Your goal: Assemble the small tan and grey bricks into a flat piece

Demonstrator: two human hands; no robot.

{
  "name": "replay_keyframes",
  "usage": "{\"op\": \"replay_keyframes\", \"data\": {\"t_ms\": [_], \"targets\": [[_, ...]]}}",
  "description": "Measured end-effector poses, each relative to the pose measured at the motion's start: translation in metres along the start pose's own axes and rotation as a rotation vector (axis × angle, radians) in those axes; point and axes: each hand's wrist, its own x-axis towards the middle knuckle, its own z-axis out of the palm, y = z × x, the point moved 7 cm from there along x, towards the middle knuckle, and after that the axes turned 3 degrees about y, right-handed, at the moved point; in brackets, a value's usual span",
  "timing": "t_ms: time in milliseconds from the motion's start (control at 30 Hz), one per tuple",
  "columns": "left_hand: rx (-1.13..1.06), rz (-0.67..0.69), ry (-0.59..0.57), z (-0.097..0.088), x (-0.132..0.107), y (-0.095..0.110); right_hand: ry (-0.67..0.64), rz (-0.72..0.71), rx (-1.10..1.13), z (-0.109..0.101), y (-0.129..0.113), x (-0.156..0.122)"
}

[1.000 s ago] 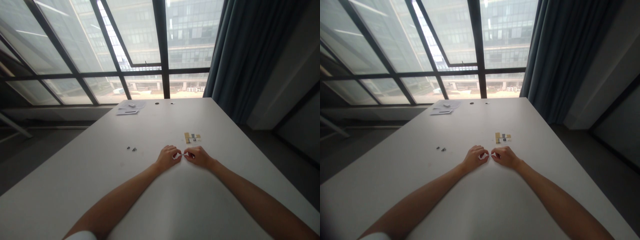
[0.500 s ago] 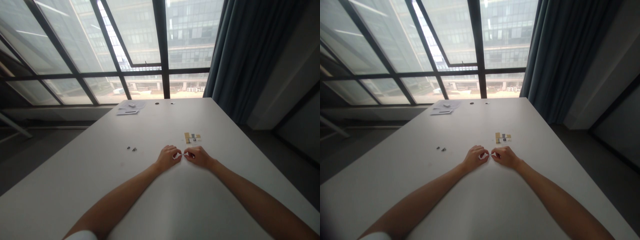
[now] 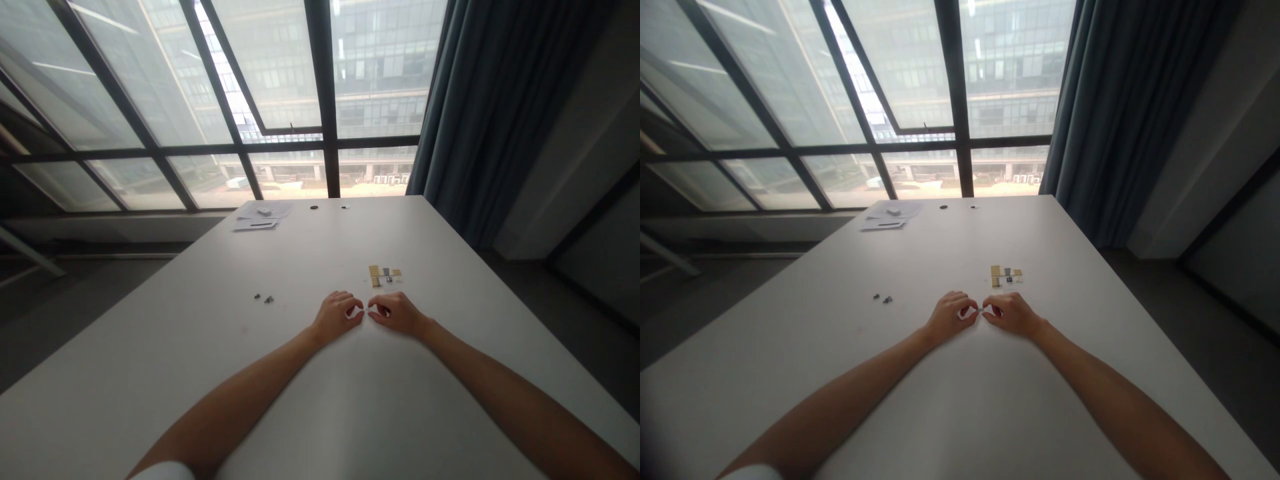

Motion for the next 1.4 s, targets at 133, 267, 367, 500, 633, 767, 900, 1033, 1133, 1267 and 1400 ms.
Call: {"op": "replay_keyframes", "data": {"t_ms": [133,267,367,500,633,767,900,1033,1133,1267,1400], "targets": [[0.0,-0.007,-0.005,0.002,-0.001,-0.001,-0.001,0.004,0.0,0.001,0.0,0.001],[-0.007,0.0,0.004,0.001,0.0,0.0,0.001,0.003,0.006,0.001,-0.001,0.001],[-0.008,0.008,0.01,0.0,0.0,0.001,0.012,-0.003,0.012,0.0,-0.002,0.002],[-0.006,0.011,0.017,0.0,0.0,0.0,0.013,0.003,0.018,0.0,-0.001,0.001],[-0.016,0.005,0.022,0.001,-0.002,-0.001,0.011,0.022,0.031,0.002,0.001,0.001],[-0.04,-0.021,0.047,-0.003,-0.001,-0.002,0.044,0.069,0.048,-0.004,0.007,0.002],[-0.063,-0.055,0.083,-0.008,-0.001,-0.003,0.178,0.244,0.01,-0.026,0.035,-0.002],[-0.077,-0.069,0.1,-0.008,-0.002,-0.005,0.286,0.404,-0.042,-0.051,0.071,-0.011],[-0.081,-0.085,0.099,-0.008,-0.002,-0.007,0.26,0.464,-0.098,-0.059,0.085,-0.015],[-0.089,-0.088,0.099,-0.008,-0.002,-0.007,0.144,0.473,-0.156,-0.055,0.086,-0.015],[-0.103,-0.079,0.107,-0.009,-0.003,-0.006,0.06,0.49,-0.219,-0.048,0.084,-0.014]]}}
